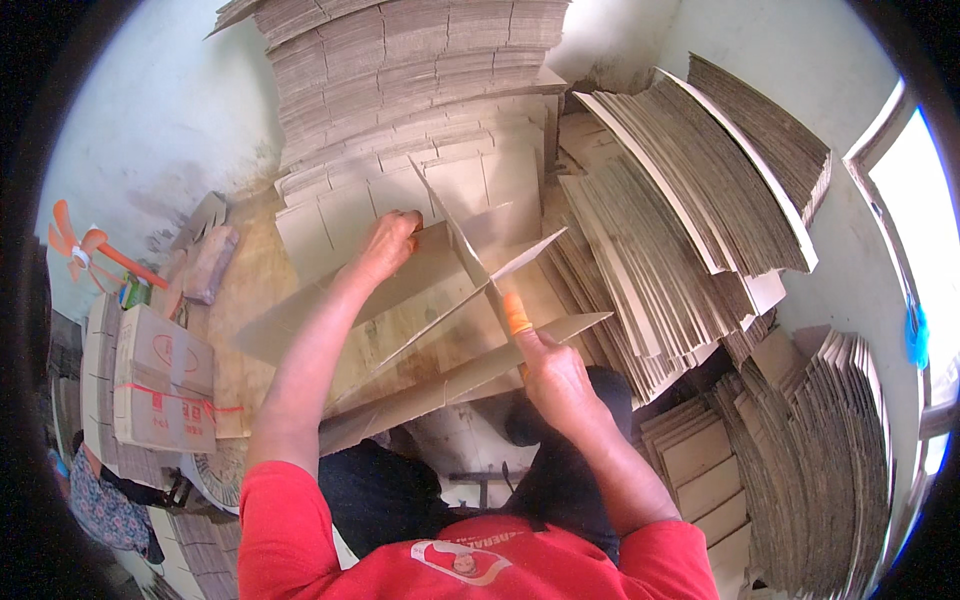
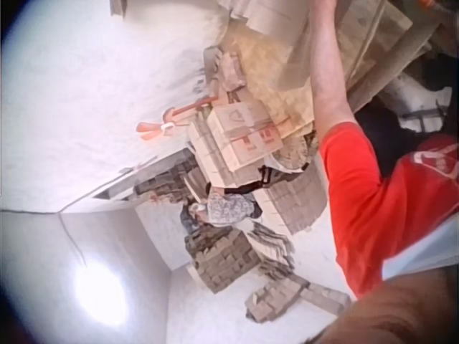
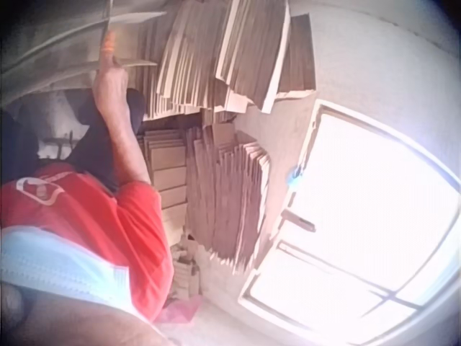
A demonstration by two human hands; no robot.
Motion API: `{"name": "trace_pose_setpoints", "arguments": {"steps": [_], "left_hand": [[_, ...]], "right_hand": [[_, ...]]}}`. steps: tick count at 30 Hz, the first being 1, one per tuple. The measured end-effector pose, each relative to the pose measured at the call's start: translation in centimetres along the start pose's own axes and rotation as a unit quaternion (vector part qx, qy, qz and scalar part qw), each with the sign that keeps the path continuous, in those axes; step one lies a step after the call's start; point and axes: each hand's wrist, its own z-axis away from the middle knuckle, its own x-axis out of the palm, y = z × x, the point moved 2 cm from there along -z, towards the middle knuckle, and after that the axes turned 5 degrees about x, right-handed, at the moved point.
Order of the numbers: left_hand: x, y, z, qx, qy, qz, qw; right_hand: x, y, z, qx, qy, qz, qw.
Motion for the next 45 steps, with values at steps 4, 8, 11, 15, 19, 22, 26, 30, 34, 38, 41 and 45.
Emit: {"name": "trace_pose_setpoints", "arguments": {"steps": [4, 8, 11, 15, 19, 22, 26, 30, 34, 38, 41, 45], "left_hand": [[0.7, -0.3, 0.1, 0.033, -0.018, 0.048, 0.998], [0.2, -0.2, 0.3, 0.0, -0.065, 0.048, 0.997], [0.2, -0.6, 1.0, 0.006, -0.067, -0.023, 0.997], [0.9, -0.9, 1.1, 0.009, -0.058, -0.042, 0.997], [0.8, -0.2, 1.1, 0.044, -0.045, -0.022, 0.998], [1.0, 0.3, 0.6, 0.044, -0.064, -0.019, 0.997], [2.0, 0.0, 0.5, 0.043, -0.081, 0.012, 0.996], [-1.1, 0.9, -2.0, -0.029, -0.25, 0.108, 0.962], [-2.7, -1.7, -2.2, -0.244, -0.242, 0.458, 0.82], [-0.8, -9.4, -1.8, -0.184, -0.351, 0.271, 0.877], [2.9, -9.8, -2.2, -0.04, -0.53, 0.056, 0.845], [9.2, -9.6, -2.7, 0.01, -0.494, 0.051, 0.868]], "right_hand": [[1.2, 1.2, -0.4, -0.024, -0.012, 0.025, 0.999], [1.5, 1.1, -1.0, -0.017, -0.005, 0.026, 1.0], [1.6, 1.3, -1.0, -0.038, -0.005, 0.025, 0.999], [1.6, 1.7, -1.0, -0.058, 0.002, 0.024, 0.998], [0.9, 1.0, -1.5, -0.034, -0.017, 0.005, 0.999], [1.5, 1.6, -1.3, -0.05, -0.044, -0.006, 0.998], [2.0, 1.5, -1.3, -0.015, -0.093, 0.032, 0.995], [0.9, 2.2, -1.3, 0.017, -0.068, 0.117, 0.991], [1.3, 3.8, -1.3, 0.013, -0.059, 0.118, 0.991], [0.3, 2.9, -1.2, 0.027, -0.07, 0.062, 0.995], [-0.3, 3.3, -1.1, 0.059, -0.089, 0.054, 0.993], [-0.7, 3.6, -0.7, 0.068, -0.103, 0.037, 0.992]]}}
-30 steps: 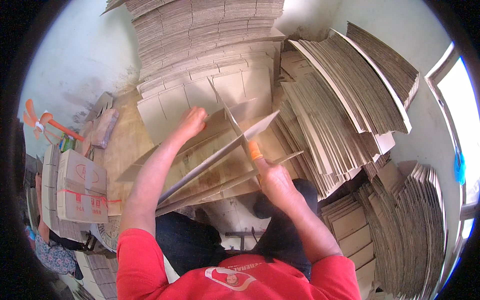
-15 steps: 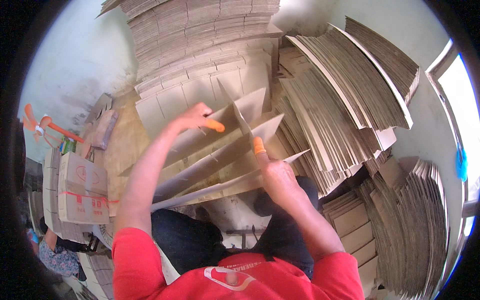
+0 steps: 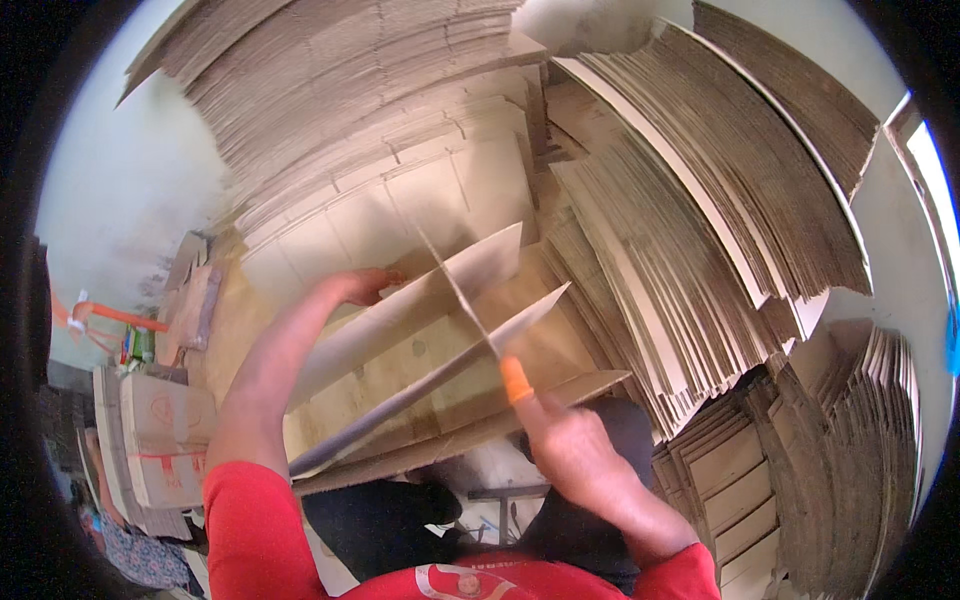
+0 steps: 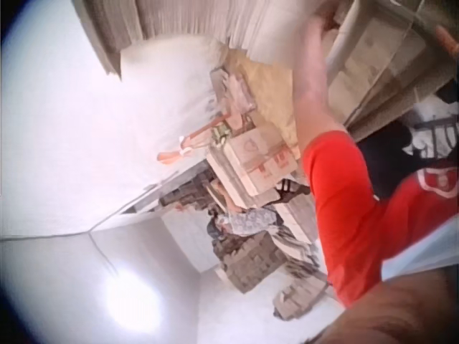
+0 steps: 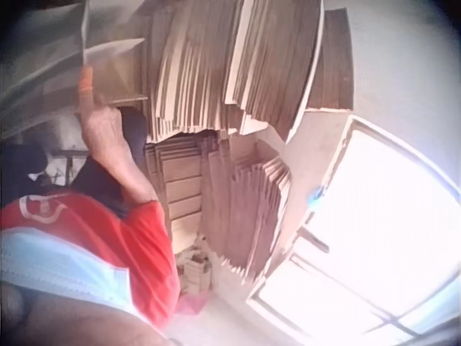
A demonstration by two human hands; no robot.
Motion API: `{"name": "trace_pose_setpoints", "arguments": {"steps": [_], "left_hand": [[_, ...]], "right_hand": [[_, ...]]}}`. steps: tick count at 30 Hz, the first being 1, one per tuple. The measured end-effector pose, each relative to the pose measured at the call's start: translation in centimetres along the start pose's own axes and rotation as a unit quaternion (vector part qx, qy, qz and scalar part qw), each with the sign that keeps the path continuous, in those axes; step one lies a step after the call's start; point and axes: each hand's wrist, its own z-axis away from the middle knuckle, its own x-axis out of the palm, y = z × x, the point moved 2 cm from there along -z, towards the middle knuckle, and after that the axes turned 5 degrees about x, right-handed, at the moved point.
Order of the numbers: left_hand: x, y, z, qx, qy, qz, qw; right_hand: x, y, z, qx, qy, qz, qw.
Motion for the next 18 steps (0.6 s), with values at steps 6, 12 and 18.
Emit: {"name": "trace_pose_setpoints", "arguments": {"steps": [6, 12, 18], "left_hand": [[-1.8, -4.1, -3.0, -0.075, 0.078, -0.022, 0.994], [-2.5, -3.5, -0.5, -0.05, 0.066, 0.013, 0.997], [-7.9, 0.5, 9.9, -0.012, 0.308, 0.165, 0.937]], "right_hand": [[-0.2, 0.5, -0.7, -0.027, -0.012, -0.06, 0.998], [-1.3, -0.3, -2.0, -0.055, -0.047, -0.035, 0.997], [-0.6, 0.1, -4.5, -0.114, -0.035, 0.073, 0.99]]}}
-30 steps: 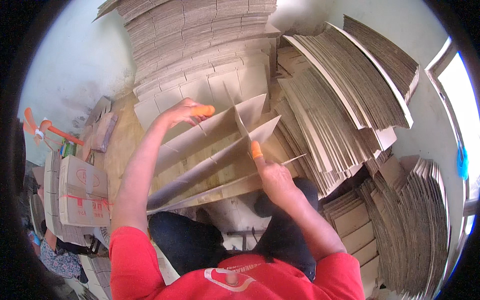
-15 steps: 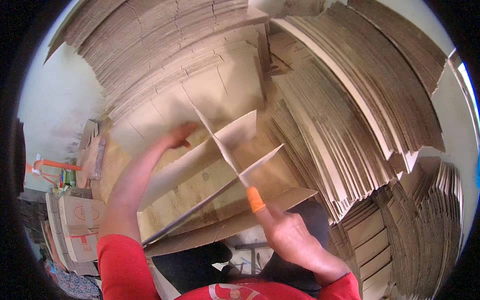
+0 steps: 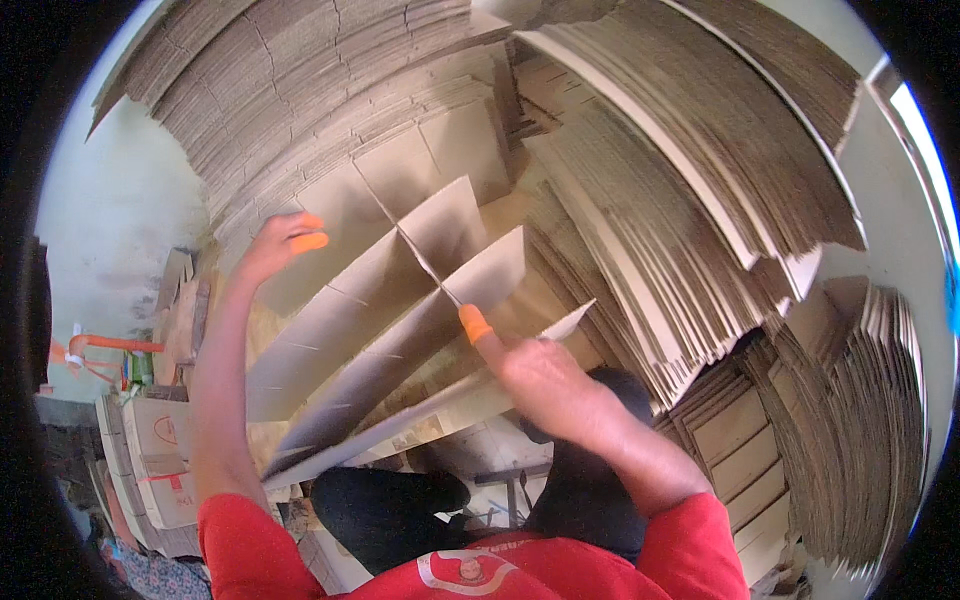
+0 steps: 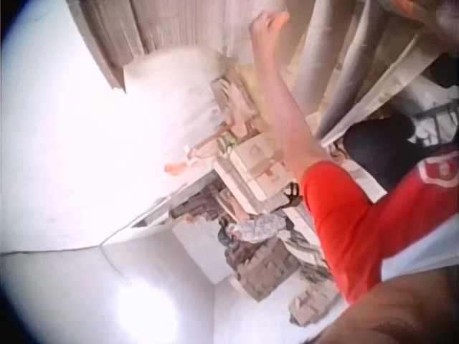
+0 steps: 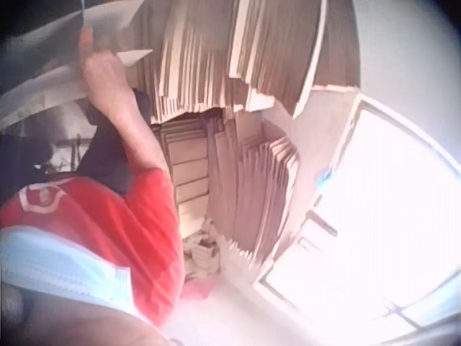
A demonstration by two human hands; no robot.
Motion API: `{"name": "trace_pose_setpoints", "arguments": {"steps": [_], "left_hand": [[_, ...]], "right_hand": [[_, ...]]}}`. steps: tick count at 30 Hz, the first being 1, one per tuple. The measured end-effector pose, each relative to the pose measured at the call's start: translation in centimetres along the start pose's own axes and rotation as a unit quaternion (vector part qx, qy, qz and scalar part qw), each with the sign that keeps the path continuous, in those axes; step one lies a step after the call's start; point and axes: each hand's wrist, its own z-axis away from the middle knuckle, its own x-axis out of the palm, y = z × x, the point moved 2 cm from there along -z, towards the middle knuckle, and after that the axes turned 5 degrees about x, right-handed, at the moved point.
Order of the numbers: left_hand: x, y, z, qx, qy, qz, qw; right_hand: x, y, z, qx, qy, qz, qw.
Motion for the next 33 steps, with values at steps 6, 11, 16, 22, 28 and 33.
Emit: {"name": "trace_pose_setpoints", "arguments": {"steps": [6, 11, 16, 22, 28, 33], "left_hand": [[-2.3, 5.4, 14.6, 0.02, 0.132, -0.208, 0.969], [-0.7, 6.3, 21.1, -0.001, 0.172, -0.256, 0.951], [0.5, -2.8, 24.7, -0.031, 0.21, -0.147, 0.966], [0.4, -4.6, 23.1, -0.138, 0.102, -0.202, 0.964], [0.8, -5.2, 25.1, -0.001, 0.254, -0.262, 0.931], [0.9, 1.1, 26.7, -0.006, 0.334, -0.24, 0.912]], "right_hand": [[-0.5, -0.4, 0.4, 0.005, 0.078, 0.066, 0.995], [-2.1, 0.4, 0.9, 0.048, 0.007, 0.075, 0.996], [-7.1, -2.3, 2.6, 0.055, 0.162, 0.141, 0.975], [-17.0, 6.1, 5.5, 0.088, 0.425, 0.472, 0.767], [-26.0, 12.2, 7.8, 0.421, 0.247, 0.292, 0.822], [-27.9, 15.7, 9.0, 0.241, 0.325, 0.316, 0.858]]}}
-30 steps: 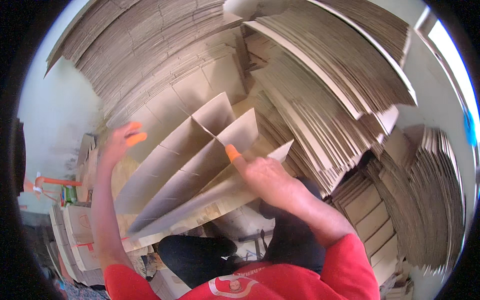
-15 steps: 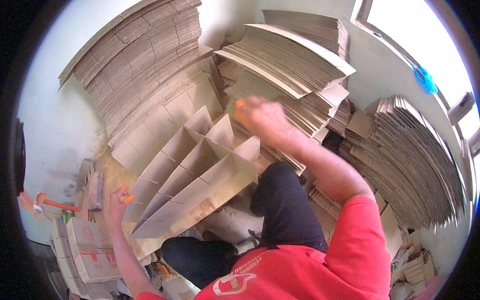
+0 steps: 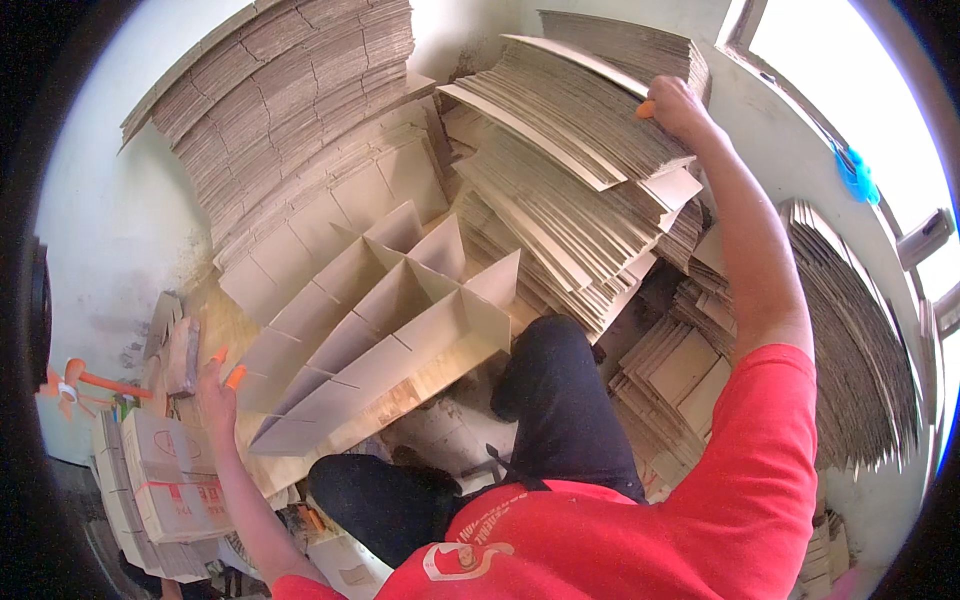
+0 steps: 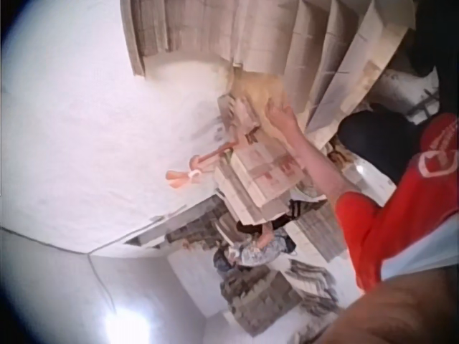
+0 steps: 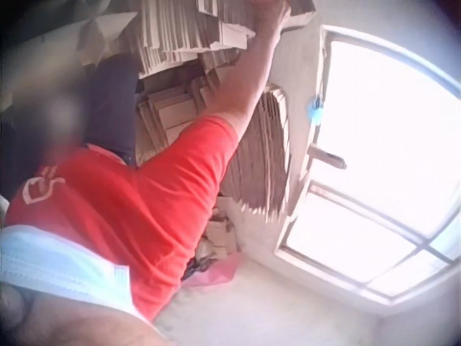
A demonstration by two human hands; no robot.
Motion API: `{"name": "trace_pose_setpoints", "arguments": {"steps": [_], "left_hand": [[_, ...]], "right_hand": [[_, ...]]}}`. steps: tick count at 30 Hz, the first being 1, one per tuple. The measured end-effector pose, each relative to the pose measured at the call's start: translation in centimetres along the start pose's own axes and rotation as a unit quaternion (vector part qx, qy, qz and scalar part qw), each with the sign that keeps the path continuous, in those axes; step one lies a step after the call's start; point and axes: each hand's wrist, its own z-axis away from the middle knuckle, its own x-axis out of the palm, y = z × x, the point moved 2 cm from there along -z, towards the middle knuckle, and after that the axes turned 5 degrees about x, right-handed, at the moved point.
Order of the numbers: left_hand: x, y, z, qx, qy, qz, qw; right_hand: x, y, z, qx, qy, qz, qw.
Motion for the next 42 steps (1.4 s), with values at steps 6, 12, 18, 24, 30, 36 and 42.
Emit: {"name": "trace_pose_setpoints", "arguments": {"steps": [6, 12, 18, 24, 30, 36, 42], "left_hand": [[-4.2, 8.4, 1.8, 0.016, 0.083, -0.018, 0.996], [-3.4, 14.0, 3.3, 0.056, 0.083, 0.048, 0.994], [-1.1, 15.9, 3.9, 0.087, 0.085, 0.084, 0.989], [0.5, 18.6, 3.8, 0.057, 0.117, 0.138, 0.982], [1.9, 19.9, 2.7, 0.029, 0.09, 0.149, 0.984], [3.4, 16.9, 2.3, -0.179, 0.044, 0.522, 0.833], [4.0, 16.6, 0.8, -0.306, 0.083, 0.675, 0.666]], "right_hand": [[-1.3, -1.4, -0.6, -0.012, -0.01, 0.102, 0.995], [-3.6, -2.5, -0.9, 0.009, -0.015, 0.056, 0.998], [-8.8, -6.4, 1.0, -0.025, 0.159, 0.139, 0.977], [-12.6, -14.5, 5.6, -0.061, 0.117, -0.316, 0.94], [-8.5, -21.3, 10.7, 0.028, -0.147, -0.514, 0.845], [-3.3, -24.2, 13.1, 0.045, -0.271, -0.64, 0.718], [0.3, -26.6, 15.9, 0.119, -0.33, -0.747, 0.564]]}}
